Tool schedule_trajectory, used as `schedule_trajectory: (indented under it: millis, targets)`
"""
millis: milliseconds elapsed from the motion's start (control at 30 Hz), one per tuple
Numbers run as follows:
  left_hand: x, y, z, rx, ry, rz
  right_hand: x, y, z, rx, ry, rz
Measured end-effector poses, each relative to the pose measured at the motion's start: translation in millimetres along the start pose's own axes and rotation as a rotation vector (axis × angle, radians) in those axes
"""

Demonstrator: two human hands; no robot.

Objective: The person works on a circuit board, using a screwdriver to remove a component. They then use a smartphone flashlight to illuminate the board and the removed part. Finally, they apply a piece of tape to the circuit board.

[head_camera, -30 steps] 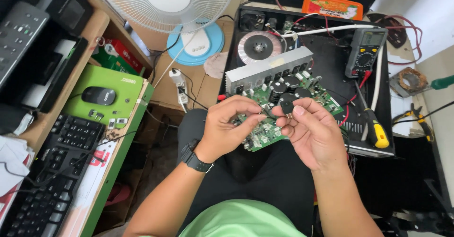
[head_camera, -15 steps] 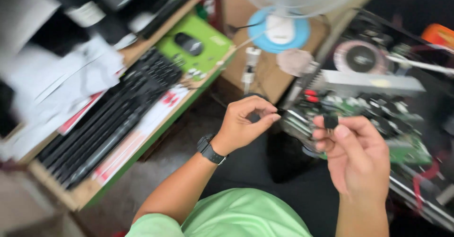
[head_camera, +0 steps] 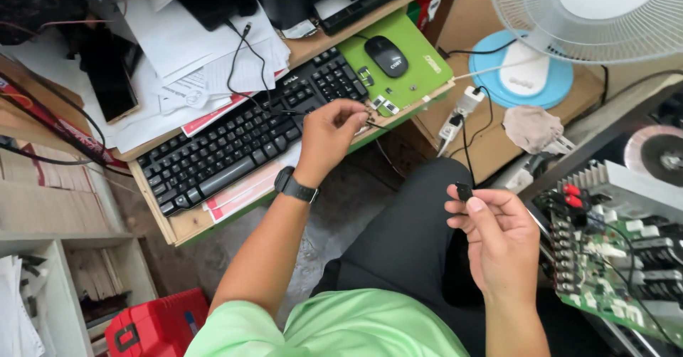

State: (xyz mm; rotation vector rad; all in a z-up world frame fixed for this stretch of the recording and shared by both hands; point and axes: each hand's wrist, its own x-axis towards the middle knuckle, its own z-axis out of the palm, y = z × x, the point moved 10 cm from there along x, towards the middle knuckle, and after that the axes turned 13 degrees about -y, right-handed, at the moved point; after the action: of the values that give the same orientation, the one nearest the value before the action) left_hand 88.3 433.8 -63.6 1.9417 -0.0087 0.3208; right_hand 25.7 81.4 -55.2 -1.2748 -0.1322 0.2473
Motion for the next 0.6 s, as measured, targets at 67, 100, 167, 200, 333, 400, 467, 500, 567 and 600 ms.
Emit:
schedule_trajectory:
  millis: [67,100,167,200,333,400,467,500,567,600]
  targets:
    - [14.3,2.9,-3.3,0.024,0.007,0.032,5.0,5.3,-1.2,0.003,0.001,0.005]
    - [21.2,6.8,-4.2,0.046,0.010,0.067,7.0,7.8,-3.0,0.006,0.007,0.008]
    - [25.6,10.9,-5.8,0.019,0.007,0.059,11.1,13.0,-6.3,0.006,0.016,0.012]
    - [28.7,12.9,-5.1,-0.011,-0.002,0.053,12.7,15.4,-9.4,0.007,0.031,0.014]
    - [35.9,5.6,4.4,-0.013,-0.028,0.054,19.2,18.5,-9.6,-0.004,0.044,0.041]
    - [43.1,16.9,15.8,0.093,-0.078,0.110,23.8,23.3,-10.3,0.010,0.041,0.048]
    - [59.9,26.1,37.5,0.242,-0.103,0.239,30.0,29.5,-12.0,0.028,0.048,0.038]
    - [66.4,38.0,51.5,0.393,-0.120,0.362,34.0,32.2,-12.2,0.045,0.047,0.033]
    - [96.2,18.9,79.8,0.531,-0.143,0.370,40.0,30.7,-10.9,0.050,0.045,0.010]
    - [110.9,8.6,97.9,0.670,-0.163,0.358,41.8,30.5,-11.0,0.053,0.040,0.006]
